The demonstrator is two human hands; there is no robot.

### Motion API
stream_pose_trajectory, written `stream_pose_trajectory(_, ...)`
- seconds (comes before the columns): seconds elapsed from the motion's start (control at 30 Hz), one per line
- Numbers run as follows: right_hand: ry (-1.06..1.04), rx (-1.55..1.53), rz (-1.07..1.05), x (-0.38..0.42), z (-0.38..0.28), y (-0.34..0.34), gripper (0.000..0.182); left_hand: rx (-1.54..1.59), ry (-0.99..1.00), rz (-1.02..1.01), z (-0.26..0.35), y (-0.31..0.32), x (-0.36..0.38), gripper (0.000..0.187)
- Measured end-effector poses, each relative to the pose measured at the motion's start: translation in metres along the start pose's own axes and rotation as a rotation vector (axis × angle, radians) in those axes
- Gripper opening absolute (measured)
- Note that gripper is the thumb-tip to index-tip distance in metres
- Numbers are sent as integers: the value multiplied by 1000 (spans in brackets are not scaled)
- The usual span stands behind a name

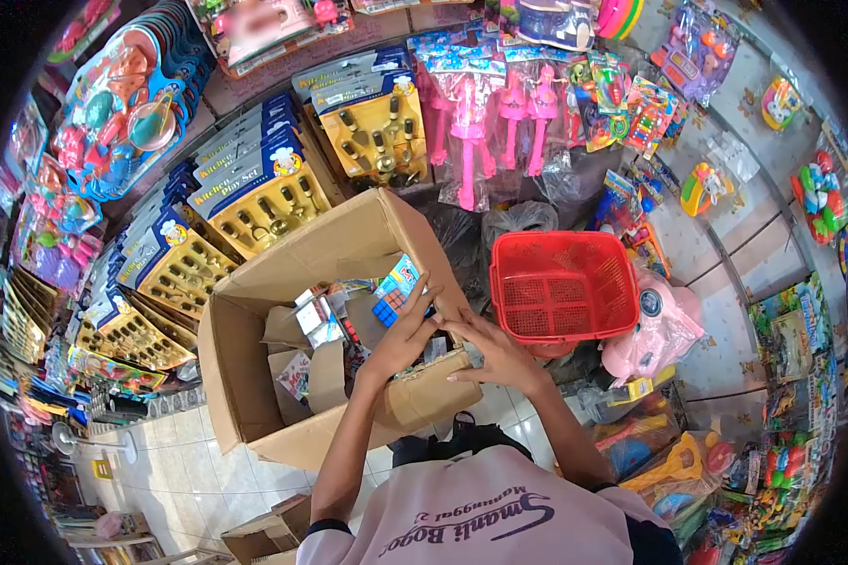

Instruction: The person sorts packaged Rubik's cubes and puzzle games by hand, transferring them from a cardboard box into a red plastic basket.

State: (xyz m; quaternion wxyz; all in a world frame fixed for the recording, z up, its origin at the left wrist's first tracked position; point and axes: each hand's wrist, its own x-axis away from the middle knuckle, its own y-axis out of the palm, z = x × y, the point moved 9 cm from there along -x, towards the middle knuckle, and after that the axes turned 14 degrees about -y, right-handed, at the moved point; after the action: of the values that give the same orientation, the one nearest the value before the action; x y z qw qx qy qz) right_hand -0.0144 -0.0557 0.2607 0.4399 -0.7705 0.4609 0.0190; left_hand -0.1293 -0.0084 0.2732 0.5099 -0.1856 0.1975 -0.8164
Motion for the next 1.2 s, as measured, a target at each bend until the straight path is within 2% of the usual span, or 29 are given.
stream_pose_trajectory(0.33,42,-138,131,1,21,13,59,-78,73,44,-11,9,-1,48)
stream_pose_trajectory(0.43,193,-164,-16,0,25,18,60,-86,62,65,-11,4,-1,47)
stream_pose_trajectory(0.53,175,-173,-21,-3,23,17,63,-107,69,102,-8,1,-1,44)
stream_pose_trajectory(0.63,44,-93,81,-3,8,5,71,-69,82,130,-3,-2,3,38)
stream_pose_trajectory(0.83,174,18,-156,-1,-4,-4,85,37,108,122,6,-14,12,32)
stream_pose_trajectory(0.9,165,36,-134,-5,-7,-8,78,8,120,112,7,-21,17,32)
stream_pose_trajectory(0.97,176,58,-98,-14,-13,-15,74,16,80,122,7,-40,26,31)
stream_pose_trajectory(1.07,143,158,-61,-42,-27,-20,68,-43,-31,125,-28,-79,37,33)
stream_pose_trajectory(1.2,-23,158,-198,-101,-60,4,61,-150,-161,142,-89,-138,51,38)
